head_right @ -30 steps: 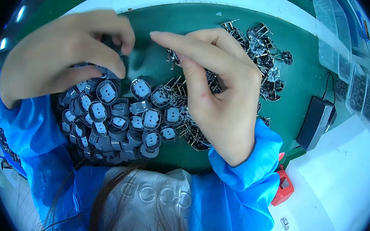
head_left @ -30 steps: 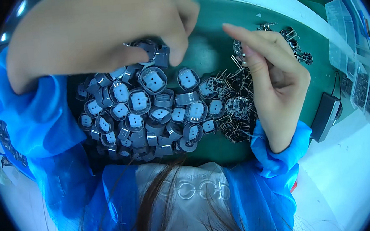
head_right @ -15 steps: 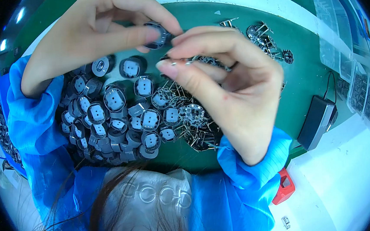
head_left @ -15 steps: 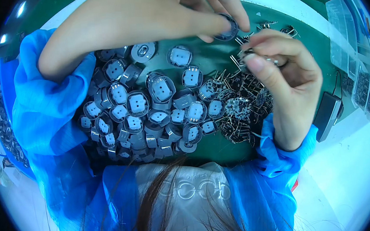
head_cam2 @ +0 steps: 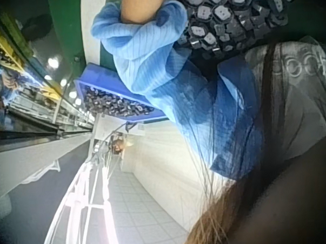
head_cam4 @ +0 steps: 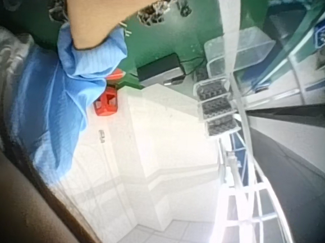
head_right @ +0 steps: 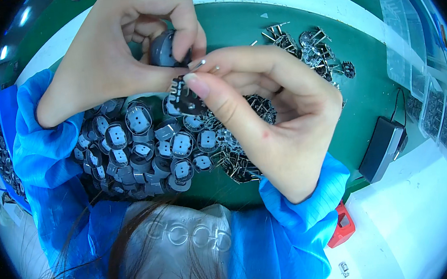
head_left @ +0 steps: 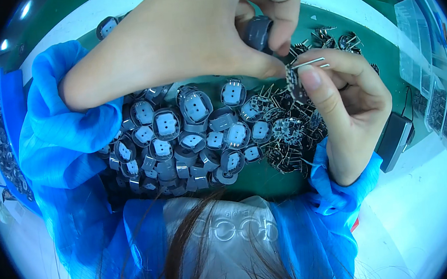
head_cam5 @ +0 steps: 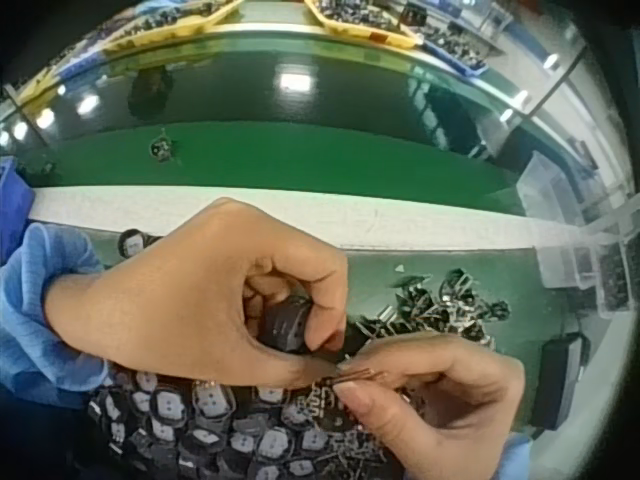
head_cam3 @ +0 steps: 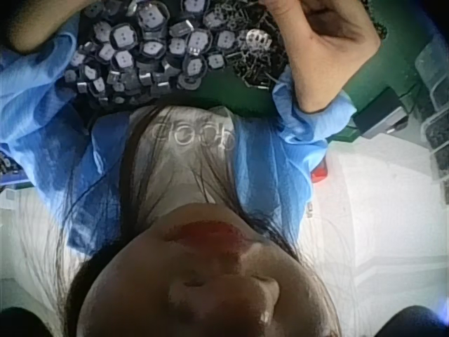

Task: The person repeatedly picks up small grey plastic housings and metal pin connectors from a green workbench. They insert the metal pins into the housings by hand and place the assembled units back onto the table. The process is repetitive and involves handling small parts one at a time.

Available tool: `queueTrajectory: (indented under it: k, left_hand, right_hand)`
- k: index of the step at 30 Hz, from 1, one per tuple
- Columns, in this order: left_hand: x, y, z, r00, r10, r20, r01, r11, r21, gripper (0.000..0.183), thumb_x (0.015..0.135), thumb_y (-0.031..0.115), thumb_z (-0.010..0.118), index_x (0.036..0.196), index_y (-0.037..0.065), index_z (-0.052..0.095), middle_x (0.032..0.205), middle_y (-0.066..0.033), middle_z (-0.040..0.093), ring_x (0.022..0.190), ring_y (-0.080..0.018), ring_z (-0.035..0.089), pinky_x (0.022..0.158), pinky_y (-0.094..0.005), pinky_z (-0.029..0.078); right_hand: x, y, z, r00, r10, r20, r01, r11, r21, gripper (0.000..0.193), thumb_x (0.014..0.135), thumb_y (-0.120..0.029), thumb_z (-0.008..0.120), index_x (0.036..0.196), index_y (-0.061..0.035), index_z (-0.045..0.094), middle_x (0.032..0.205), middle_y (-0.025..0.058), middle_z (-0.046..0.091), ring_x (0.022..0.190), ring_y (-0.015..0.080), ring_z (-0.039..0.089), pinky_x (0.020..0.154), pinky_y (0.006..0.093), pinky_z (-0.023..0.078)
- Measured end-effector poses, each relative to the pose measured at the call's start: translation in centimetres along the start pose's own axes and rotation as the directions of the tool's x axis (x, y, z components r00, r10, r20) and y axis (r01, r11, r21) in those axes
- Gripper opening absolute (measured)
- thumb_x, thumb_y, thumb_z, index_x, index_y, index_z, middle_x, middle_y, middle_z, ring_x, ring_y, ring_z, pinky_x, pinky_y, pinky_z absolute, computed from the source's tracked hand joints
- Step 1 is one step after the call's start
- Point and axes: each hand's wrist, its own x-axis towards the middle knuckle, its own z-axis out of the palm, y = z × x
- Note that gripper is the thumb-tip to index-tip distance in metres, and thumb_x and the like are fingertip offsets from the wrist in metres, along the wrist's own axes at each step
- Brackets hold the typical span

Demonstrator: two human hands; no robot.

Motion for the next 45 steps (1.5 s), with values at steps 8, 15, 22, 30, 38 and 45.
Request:
queueTrajectory:
  k: [8,15,22,30,38,45]
  left_hand:
    - [-0.2,-0.3,1.4,0.987,0.008,-0.163,-0.011,1.0,-0.019,0.035,0.086,-0.001,0.073,0.119,-0.001,0.065,0.092,-0.0134,0.069,0.078,-0.0144,0.066,0.073,-0.029,0.058]
    - [-0.4,-0.5,0.6,0.993,0.108,-0.053,-0.11,0.993,-0.052,0.033,0.083,-0.001,0.076,0.113,-0.003,0.063,0.104,-0.0157,0.068,0.096,-0.0199,0.069,0.092,-0.0331,0.06]
    - [-0.6,-0.8,0.5,0.998,0.048,-0.026,-0.054,0.952,-0.3,0.032,0.083,0.0,0.076,0.112,-0.005,0.063,0.106,-0.0185,0.068,0.098,-0.0199,0.069,0.091,-0.034,0.06]
    - [-0.2,1.4,1.9,0.992,0.012,-0.125,-0.014,1.0,-0.015,0.028,0.086,0.001,0.072,0.111,-0.007,0.063,0.106,-0.0221,0.067,0.097,-0.0242,0.07,0.09,-0.0367,0.062]
    - [-0.4,-0.1,-0.4,0.999,-0.037,0.016,0.041,0.917,-0.397,0.026,0.085,0.001,0.071,0.108,-0.007,0.064,0.096,-0.0181,0.069,0.092,-0.0218,0.071,0.086,-0.0345,0.061]
    - [0.4,-0.4,1.9,0.978,0.182,-0.099,-0.189,0.98,-0.064,0.024,0.084,0.001,0.068,0.108,-0.003,0.066,0.094,-0.0136,0.07,0.086,-0.019,0.071,0.084,-0.0327,0.059]
  right_hand:
    - [0.4,0.3,0.0,0.966,-0.059,-0.253,0.027,0.991,-0.129,0.017,0.088,-0.002,0.071,0.105,0.0011,0.068,0.096,0.0081,0.071,0.086,0.0103,0.065,0.078,0.0211,0.049]
    - [0.3,0.6,0.1,0.964,-0.253,-0.082,0.214,0.921,-0.326,0.014,0.085,0.007,0.071,0.098,0.0058,0.067,0.1,0.0099,0.067,0.092,0.0156,0.065,0.086,0.0279,0.053]
    - [0.1,1.0,0.8,0.938,-0.316,-0.141,0.25,0.901,-0.355,0.013,0.084,0.009,0.071,0.096,0.0056,0.066,0.097,0.0089,0.068,0.091,0.0151,0.066,0.085,0.0284,0.054]
    - [0.5,1.2,1.4,0.815,-0.576,-0.067,0.368,0.603,-0.708,0.017,0.078,0.011,0.073,0.093,0.0056,0.067,0.091,0.0081,0.069,0.086,0.0185,0.069,0.083,0.0305,0.055]
    - [1.3,1.9,1.5,0.933,-0.358,-0.042,0.317,0.871,-0.375,0.032,0.09,0.004,0.063,0.122,0.0057,0.056,0.113,0.0115,0.066,0.108,0.0209,0.062,0.093,0.0322,0.048]
    - [-0.2,1.2,0.8,0.998,-0.056,-0.001,0.056,0.989,-0.134,0.034,0.099,-0.003,0.055,0.13,0.0088,0.052,0.109,0.0131,0.067,0.103,0.0161,0.063,0.091,0.0276,0.047]
